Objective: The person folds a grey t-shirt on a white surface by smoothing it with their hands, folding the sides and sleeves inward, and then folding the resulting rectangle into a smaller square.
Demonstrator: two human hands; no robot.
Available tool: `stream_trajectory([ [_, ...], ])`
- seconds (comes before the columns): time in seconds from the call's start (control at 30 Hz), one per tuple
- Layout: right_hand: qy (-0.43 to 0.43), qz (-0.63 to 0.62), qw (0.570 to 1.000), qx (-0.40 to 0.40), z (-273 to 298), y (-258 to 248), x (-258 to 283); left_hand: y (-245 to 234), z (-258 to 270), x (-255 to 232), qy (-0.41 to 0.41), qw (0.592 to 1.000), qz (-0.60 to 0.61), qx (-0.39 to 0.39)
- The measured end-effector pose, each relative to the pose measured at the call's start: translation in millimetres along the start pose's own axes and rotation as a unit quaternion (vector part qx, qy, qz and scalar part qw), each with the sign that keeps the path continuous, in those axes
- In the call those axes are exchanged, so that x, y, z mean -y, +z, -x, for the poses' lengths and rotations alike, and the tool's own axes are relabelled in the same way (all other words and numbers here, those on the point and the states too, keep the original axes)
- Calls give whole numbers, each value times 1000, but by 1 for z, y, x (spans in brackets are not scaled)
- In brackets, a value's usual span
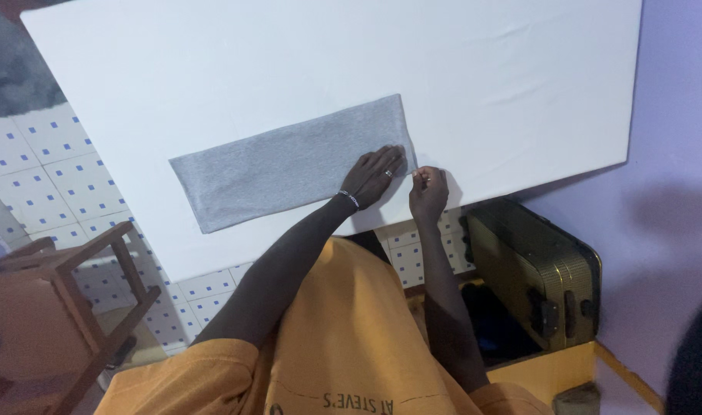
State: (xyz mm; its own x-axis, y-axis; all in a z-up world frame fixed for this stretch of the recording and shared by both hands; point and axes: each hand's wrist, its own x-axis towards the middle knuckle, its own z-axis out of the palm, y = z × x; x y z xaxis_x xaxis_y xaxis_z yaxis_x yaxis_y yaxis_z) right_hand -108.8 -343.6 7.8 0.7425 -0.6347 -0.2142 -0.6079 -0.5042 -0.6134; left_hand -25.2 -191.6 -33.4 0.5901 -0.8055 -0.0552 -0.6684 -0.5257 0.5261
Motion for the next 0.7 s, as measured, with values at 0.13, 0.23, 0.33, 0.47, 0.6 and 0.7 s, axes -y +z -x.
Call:
stream_trajectory([
  [0.13, -7, 12, 1000, -8, -1, 1, -2, -7, 5, -4, 29, 999, -42, 13],
  [0.23, 18, -7, 1000, 4, -3, 1, -2, -17, 5, -11, 40, 995, -90, 30],
  [0.33, 27, -9, 1000, 2, -3, -2, 5, -22, 3, -19, 35, 991, -124, 39],
  [0.47, -35, -13, 998, -43, 1, -7, 27, -21, 1, -30, 20, 998, -34, 46],
  [0.6, -141, -26, 989, -31, 8, 5, 51, -18, 6, -19, 17, 1000, -9, 9],
  [0.7, -214, 22, 977, -4, 7, 30, 62, -19, 27, 4, -40, 999, 2, -23],
])
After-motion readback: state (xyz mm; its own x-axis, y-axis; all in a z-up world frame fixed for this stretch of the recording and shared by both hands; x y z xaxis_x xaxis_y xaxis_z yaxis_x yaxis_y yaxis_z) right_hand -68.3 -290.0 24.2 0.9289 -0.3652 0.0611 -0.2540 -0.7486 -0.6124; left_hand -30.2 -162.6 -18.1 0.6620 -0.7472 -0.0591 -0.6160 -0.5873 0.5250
